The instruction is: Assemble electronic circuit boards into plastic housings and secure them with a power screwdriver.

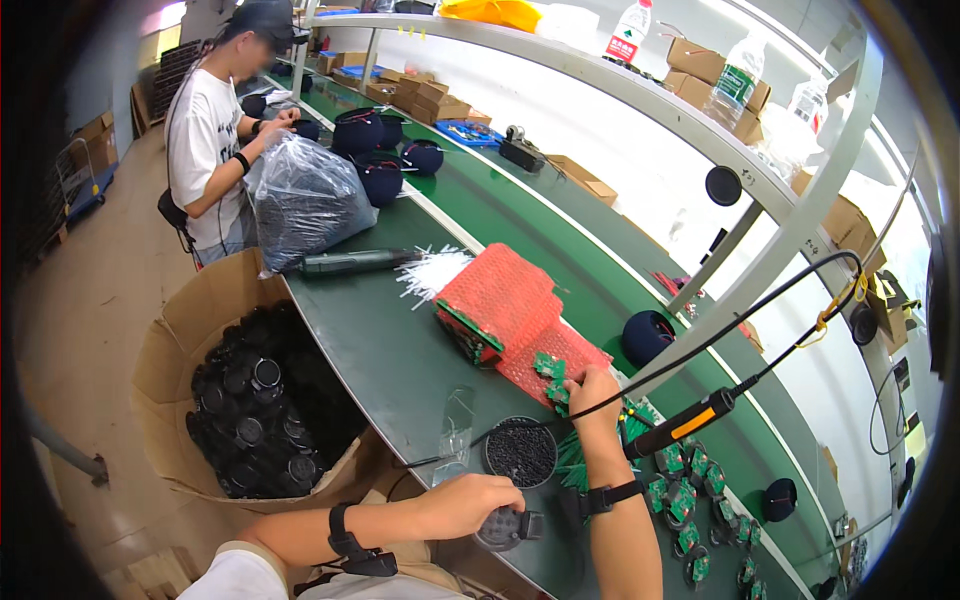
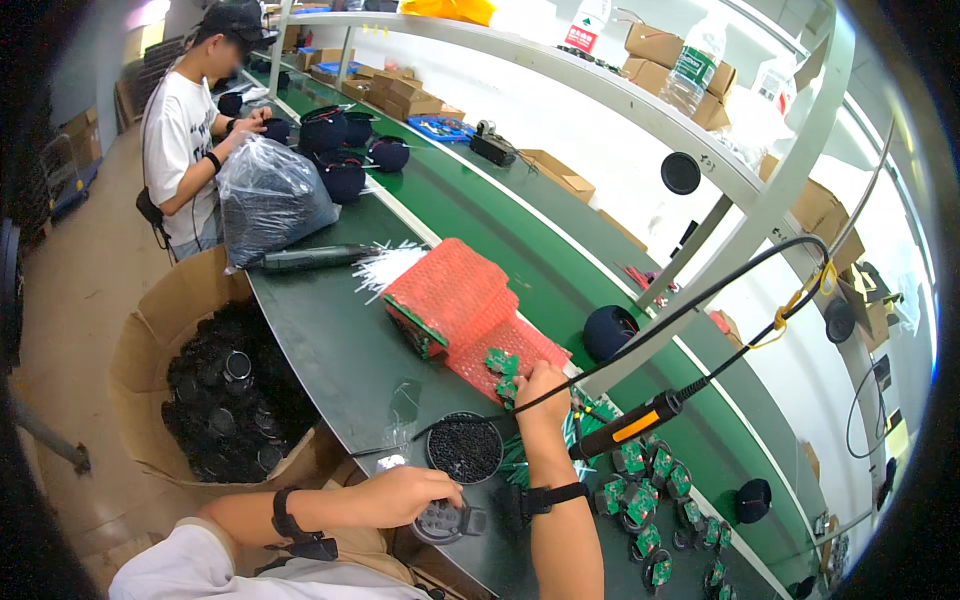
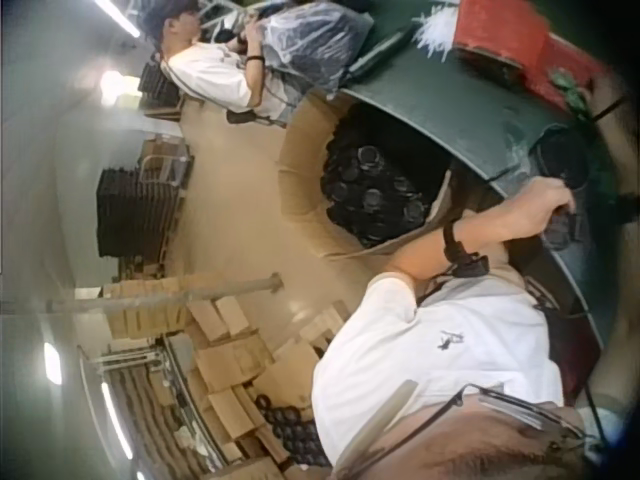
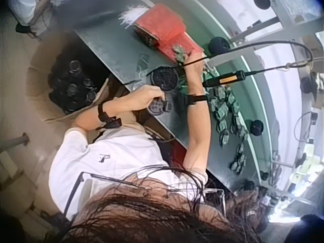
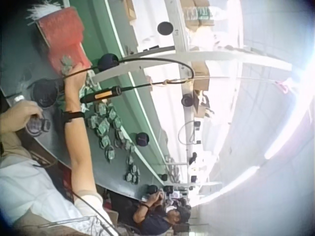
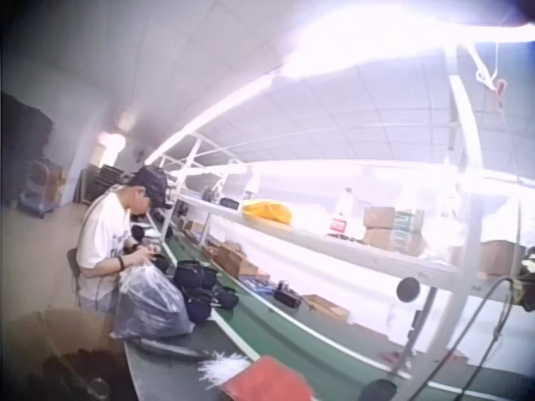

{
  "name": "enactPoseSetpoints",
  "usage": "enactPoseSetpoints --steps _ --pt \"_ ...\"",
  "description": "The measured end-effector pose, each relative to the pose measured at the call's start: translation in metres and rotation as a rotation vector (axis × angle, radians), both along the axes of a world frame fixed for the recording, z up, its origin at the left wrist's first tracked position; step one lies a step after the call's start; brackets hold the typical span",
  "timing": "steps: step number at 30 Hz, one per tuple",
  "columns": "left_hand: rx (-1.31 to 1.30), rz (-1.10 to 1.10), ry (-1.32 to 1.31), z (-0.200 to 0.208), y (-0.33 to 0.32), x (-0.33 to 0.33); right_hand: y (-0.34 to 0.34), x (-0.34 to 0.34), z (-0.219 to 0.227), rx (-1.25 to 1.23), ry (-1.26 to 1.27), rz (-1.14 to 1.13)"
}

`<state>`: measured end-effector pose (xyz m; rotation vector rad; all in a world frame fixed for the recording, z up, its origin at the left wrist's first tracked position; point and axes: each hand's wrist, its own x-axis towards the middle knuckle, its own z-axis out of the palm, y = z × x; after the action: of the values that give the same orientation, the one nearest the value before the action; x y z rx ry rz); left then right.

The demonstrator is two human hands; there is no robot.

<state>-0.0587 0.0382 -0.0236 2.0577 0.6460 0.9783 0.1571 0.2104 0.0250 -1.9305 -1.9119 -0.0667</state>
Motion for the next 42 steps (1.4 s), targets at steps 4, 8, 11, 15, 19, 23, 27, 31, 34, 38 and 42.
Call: enactPoseSetpoints --steps 4,8,11,15,19,23,27,31,34,38,42 --pt "0.314 0.207 0.205 0.022 -0.032 0.022 -0.009 0.018 -0.005 0.087 -0.066 0.055" --pt "0.426 0.411 0.483 0.028 -0.059 0.054 -0.042 0.002 0.029 0.151 0.079 0.041" --pt "0.487 0.227 0.494 0.016 -0.061 0.060 -0.089 0.000 0.056 0.096 0.188 0.092" --pt "0.462 0.068 0.365 0.014 -0.063 0.040 -0.160 0.023 0.057 -0.097 0.703 0.124" --pt "0.398 -0.060 0.299 0.008 -0.057 0.030 -0.199 0.054 0.020 -0.166 1.025 0.168" --pt "0.356 -0.109 0.205 -0.005 -0.055 0.033 -0.207 0.060 -0.010 -0.198 1.025 0.174" --pt "0.184 0.052 0.034 0.005 -0.059 0.032 -0.215 0.056 -0.019 -0.225 1.069 0.182" --pt "-0.052 0.260 -0.084 0.023 -0.057 0.037 -0.224 0.051 -0.016 -0.207 1.036 0.229" --pt "-0.195 0.222 -0.056 0.024 -0.043 0.036 -0.224 0.046 -0.009 -0.164 0.925 0.286" --pt "-0.011 0.176 0.151 0.028 -0.036 0.028 -0.223 0.048 -0.003 -0.098 0.618 0.353" --pt "0.078 0.101 0.159 0.021 -0.044 0.026 -0.227 0.045 -0.002 -0.163 0.580 0.325"
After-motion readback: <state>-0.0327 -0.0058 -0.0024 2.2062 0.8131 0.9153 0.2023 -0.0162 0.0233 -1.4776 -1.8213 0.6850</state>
